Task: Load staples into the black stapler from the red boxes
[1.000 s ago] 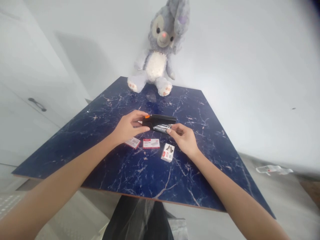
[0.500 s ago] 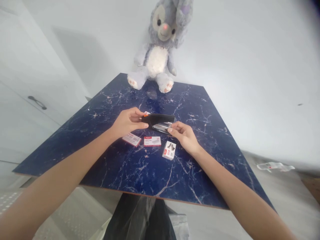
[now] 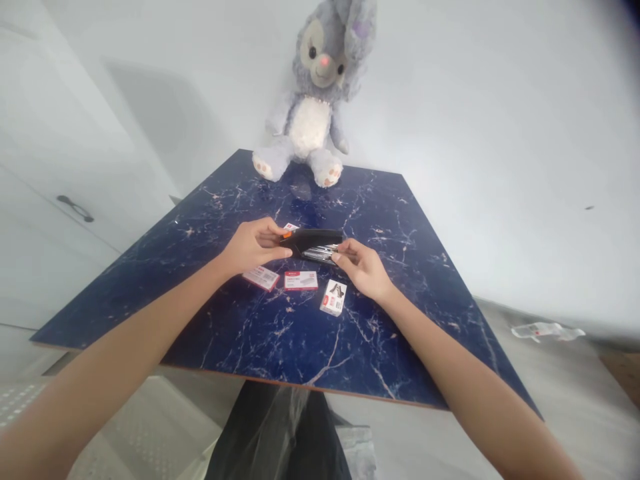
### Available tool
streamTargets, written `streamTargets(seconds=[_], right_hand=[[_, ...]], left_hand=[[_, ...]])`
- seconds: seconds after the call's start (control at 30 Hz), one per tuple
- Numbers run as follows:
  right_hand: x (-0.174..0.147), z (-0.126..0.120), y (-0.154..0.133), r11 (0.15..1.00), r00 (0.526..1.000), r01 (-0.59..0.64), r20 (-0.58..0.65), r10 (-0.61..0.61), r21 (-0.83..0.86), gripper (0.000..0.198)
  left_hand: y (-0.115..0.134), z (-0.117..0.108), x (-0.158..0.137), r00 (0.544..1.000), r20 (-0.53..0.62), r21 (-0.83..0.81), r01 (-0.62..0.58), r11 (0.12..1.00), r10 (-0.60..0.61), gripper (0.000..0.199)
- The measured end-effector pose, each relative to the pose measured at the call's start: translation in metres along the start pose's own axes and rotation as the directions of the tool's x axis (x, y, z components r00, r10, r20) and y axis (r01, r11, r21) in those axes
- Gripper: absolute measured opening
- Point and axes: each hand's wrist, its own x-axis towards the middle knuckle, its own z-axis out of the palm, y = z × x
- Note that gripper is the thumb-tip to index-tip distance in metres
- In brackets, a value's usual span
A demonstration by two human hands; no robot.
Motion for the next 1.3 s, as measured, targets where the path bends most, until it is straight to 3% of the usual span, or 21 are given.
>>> streamTargets(seconds=[0.1,0.17,0.23,0.3,0.47,0.6,0.7,0.83,1.17,1.3], right_hand=[[0.003,-0.003,0.007,0.927,0.989,0.146,0.026,-0.146,-0.344,0.011],[0.005,-0.004,0.01,0.869,0.977,0.208,0.058,-0.204,-0.449,0.01],[0.005,-0.005,0.011,0.845,0.975,0.219,0.074,-0.211,-0.487,0.011],[0.005,-0.005,0.011,0.837,0.977,0.21,0.078,-0.198,-0.505,0.014],[0.005,-0.003,0.012,0.845,0.982,0.185,0.056,-0.181,-0.502,0.021],[0.007,-0.003,0.013,0.85,0.983,0.181,0.059,-0.175,-0.496,0.023],[0.009,-0.007,0.013,0.842,0.987,0.163,0.074,-0.146,-0.514,0.026],[0.012,-0.012,0.012,0.847,0.981,0.19,0.137,-0.139,-0.497,0.024],[0.004,-0.01,0.008,0.841,0.973,0.22,0.168,-0.156,-0.495,0.02],[0.0,-0.026,0.01,0.851,0.972,0.212,0.196,-0.131,-0.48,0.02]], left_hand=[[-0.008,0.0,0.002,0.994,0.106,0.231,-0.062,0.971,0.038,0.028],[-0.012,0.001,0.001,0.991,0.13,0.315,-0.075,0.946,0.035,0.025],[-0.014,0.001,0.001,0.991,0.131,0.285,-0.033,0.958,-0.005,0.029],[-0.015,0.001,0.002,0.987,0.15,0.193,0.021,0.981,-0.051,0.039],[-0.02,-0.006,0.011,0.964,0.206,0.101,0.147,0.984,-0.165,0.035],[-0.023,-0.012,0.021,0.894,0.298,-0.033,0.36,0.932,-0.335,0.043],[-0.021,-0.013,0.027,0.851,0.365,-0.137,0.451,0.882,-0.378,0.042],[-0.018,-0.014,0.029,0.836,0.386,-0.139,0.472,0.871,-0.391,0.038],[-0.012,-0.014,0.025,0.861,0.31,-0.06,0.442,0.895,-0.404,0.038],[-0.013,-0.013,0.025,0.863,0.294,-0.067,0.448,0.891,-0.412,0.038]])
